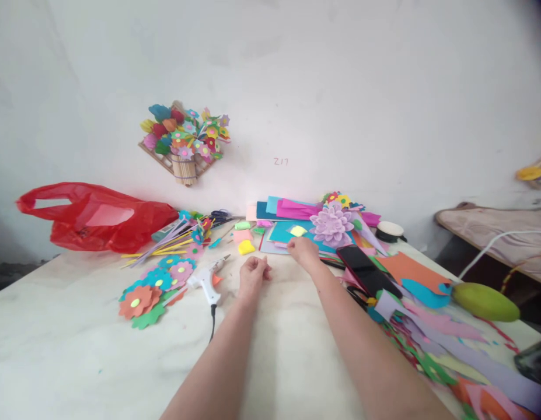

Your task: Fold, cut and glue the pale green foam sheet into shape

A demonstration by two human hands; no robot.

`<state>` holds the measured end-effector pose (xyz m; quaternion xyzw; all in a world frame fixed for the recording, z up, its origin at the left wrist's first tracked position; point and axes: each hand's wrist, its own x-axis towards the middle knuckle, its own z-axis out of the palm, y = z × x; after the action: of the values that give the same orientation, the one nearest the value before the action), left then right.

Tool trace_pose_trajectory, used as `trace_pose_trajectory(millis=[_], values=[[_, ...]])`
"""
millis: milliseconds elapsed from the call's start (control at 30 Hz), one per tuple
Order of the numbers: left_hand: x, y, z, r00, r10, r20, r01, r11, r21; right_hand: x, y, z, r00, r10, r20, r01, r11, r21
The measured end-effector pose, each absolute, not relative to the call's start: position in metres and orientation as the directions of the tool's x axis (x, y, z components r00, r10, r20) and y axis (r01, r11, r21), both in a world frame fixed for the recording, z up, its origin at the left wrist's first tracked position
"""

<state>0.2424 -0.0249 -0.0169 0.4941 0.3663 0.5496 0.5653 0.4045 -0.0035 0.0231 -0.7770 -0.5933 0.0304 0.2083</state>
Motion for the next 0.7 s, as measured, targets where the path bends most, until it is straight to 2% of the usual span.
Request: trace_pose_trajectory(millis=[100,200,400,700], values=[[0.244,-0.024,-0.018,0.133,0.982,0.137,-0.234,-0.103,0.967,0.406,-0.016,0.012,0.187,0.946,0.264,0.979,-0.157,-0.131],[0.244,-0.025,-0.018,0.145,0.978,0.151,-0.206,-0.119,0.971,0.406,-0.019,0.003,0.145,0.937,0.317,0.989,-0.132,-0.063],[0.243,-0.027,-0.015,0.169,0.973,0.158,-0.187,-0.126,0.974,0.407,-0.015,-0.001,0.144,0.930,0.338,0.990,-0.131,-0.061],[0.244,-0.030,-0.011,0.170,0.978,0.123,-0.214,-0.086,0.973,0.414,-0.011,-0.004,0.282,0.893,0.351,0.949,-0.205,-0.240]])
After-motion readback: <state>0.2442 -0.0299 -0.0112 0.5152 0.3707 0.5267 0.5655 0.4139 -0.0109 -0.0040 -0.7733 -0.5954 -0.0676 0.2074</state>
